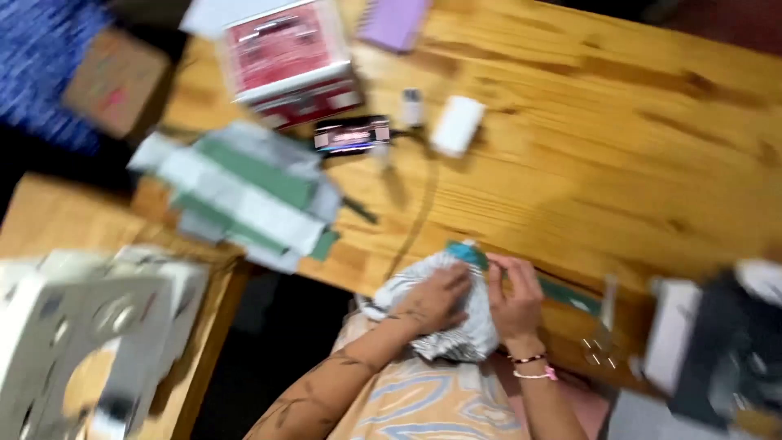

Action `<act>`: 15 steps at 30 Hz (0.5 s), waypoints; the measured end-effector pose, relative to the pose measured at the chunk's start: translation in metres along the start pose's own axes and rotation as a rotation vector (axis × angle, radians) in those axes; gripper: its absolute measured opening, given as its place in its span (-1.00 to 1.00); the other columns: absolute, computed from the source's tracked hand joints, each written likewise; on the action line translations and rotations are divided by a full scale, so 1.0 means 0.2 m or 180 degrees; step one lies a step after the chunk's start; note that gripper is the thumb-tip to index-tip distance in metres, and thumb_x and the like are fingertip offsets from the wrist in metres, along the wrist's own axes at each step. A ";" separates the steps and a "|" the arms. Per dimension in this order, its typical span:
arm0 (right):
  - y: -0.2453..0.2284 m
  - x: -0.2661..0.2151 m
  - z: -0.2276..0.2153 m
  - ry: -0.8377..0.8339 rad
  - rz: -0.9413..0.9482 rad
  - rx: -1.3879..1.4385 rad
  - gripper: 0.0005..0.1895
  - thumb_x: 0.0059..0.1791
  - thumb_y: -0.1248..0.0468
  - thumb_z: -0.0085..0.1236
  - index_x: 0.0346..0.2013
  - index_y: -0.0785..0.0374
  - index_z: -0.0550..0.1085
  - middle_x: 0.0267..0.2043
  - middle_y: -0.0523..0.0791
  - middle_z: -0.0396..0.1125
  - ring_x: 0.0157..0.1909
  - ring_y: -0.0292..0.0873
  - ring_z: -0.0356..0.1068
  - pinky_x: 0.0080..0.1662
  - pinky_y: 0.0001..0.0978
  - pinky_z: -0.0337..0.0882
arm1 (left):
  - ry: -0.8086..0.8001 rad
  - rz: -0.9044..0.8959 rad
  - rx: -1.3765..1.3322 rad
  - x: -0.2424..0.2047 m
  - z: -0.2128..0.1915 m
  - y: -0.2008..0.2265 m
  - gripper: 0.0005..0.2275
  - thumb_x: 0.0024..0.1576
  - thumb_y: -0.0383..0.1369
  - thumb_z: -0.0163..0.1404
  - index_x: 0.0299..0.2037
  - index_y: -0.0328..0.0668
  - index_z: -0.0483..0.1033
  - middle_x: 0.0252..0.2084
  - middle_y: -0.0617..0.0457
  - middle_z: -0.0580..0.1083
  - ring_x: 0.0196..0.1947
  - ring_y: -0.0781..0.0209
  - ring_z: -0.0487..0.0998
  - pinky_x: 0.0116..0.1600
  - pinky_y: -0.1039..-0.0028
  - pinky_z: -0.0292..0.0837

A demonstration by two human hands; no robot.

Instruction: Marking fabric with a ruler and pen, then pinning the fabric for sewing.

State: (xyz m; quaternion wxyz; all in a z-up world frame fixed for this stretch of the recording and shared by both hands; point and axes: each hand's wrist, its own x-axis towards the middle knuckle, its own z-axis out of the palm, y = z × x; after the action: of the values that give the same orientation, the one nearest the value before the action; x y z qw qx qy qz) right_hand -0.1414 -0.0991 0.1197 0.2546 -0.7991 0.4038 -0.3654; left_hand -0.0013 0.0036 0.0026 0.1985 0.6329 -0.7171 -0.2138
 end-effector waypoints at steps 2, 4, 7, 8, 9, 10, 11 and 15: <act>-0.06 0.11 0.12 -0.0244 -0.0451 0.0109 -0.83 0.06 0.36 0.19 -0.11 0.07 0.63 -0.22 -0.20 0.48 -0.14 -0.10 0.48 0.01 -0.27 0.47 | 0.0245 0.0165 -0.0186 0.00 0.00 0.03 -0.38 -0.01 -0.09 0.15 0.25 -0.22 0.42 0.29 -0.20 0.40 0.38 -0.18 0.36 0.49 0.07 0.20; -0.12 0.19 0.22 -0.0597 -0.0786 0.0320 -0.84 0.05 0.38 0.19 -0.13 0.11 0.63 -0.25 -0.17 0.48 -0.17 -0.07 0.48 -0.01 -0.25 0.47 | 0.0416 -0.0058 -0.0115 -0.02 -0.13 0.07 -0.50 -0.05 -0.08 0.15 0.02 -0.24 0.52 0.14 -0.19 0.47 0.26 -0.16 0.46 0.45 0.08 0.26; -0.28 0.29 0.33 -0.1172 -0.1270 0.0536 -0.87 0.08 0.42 0.12 -0.15 0.24 0.60 -0.24 -0.09 0.47 -0.16 -0.04 0.46 -0.01 -0.23 0.44 | 0.0323 -0.0270 0.0018 0.00 0.14 -0.05 -0.50 -0.05 -0.04 0.06 -0.01 -0.25 0.54 0.12 -0.19 0.48 0.20 -0.16 0.46 0.43 0.09 0.26; -0.35 0.31 0.36 -0.1422 -0.1402 0.0556 -0.88 0.11 0.44 0.05 -0.15 0.32 0.56 -0.19 -0.05 0.47 -0.14 -0.04 0.43 0.01 -0.23 0.41 | 0.0040 -0.0290 0.0054 0.01 0.30 -0.13 -0.40 -0.01 -0.02 -0.04 0.18 -0.24 0.45 0.26 -0.19 0.42 0.27 -0.19 0.37 0.44 0.09 0.19; -0.35 0.31 0.40 -0.1558 -0.1545 0.0644 -0.88 0.11 0.44 0.05 -0.15 0.32 0.56 -0.19 -0.05 0.47 -0.14 -0.04 0.43 0.01 -0.23 0.41 | 0.0163 -0.0468 0.0065 0.06 0.23 -0.07 -0.40 -0.01 -0.02 -0.04 0.18 -0.24 0.45 0.26 -0.19 0.42 0.27 -0.19 0.37 0.44 0.09 0.19; -0.36 0.30 0.46 -0.1722 -0.1573 0.0645 -0.88 0.10 0.44 0.07 -0.14 0.31 0.56 -0.17 -0.07 0.49 -0.13 -0.06 0.44 0.03 -0.25 0.41 | -0.0205 -0.0986 -0.0376 0.09 0.15 -0.05 -0.49 0.03 -0.06 0.00 0.13 -0.19 0.52 0.16 -0.17 0.51 0.17 -0.15 0.49 0.27 0.12 0.33; -0.37 0.29 0.52 -0.1884 -0.1606 0.0639 -0.88 0.09 0.43 0.09 -0.13 0.29 0.56 -0.15 -0.10 0.50 -0.12 -0.08 0.45 0.06 -0.28 0.41 | -0.0546 -0.1483 -0.0859 0.11 0.06 -0.03 -0.58 0.08 -0.10 0.05 0.07 -0.15 0.60 0.06 -0.15 0.59 0.07 -0.11 0.60 0.10 0.14 0.47; -0.42 0.24 0.71 -0.2497 -0.1985 0.0760 -0.87 0.11 0.39 0.13 -0.09 0.21 0.59 -0.16 -0.12 0.49 -0.21 -0.15 0.45 0.03 -0.31 0.40 | -0.0679 -0.1316 -0.0551 0.18 0.46 -0.23 -0.45 0.07 0.03 0.06 0.25 0.02 0.44 0.28 0.03 0.51 0.33 -0.07 0.47 0.40 0.14 0.35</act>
State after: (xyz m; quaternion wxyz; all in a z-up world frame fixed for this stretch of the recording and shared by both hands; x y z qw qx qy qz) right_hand 0.0285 -0.0777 0.1119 0.3554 -0.9238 -0.0240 -0.1403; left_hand -0.0181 -0.0320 -0.0990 0.1273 0.7207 -0.5683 -0.3761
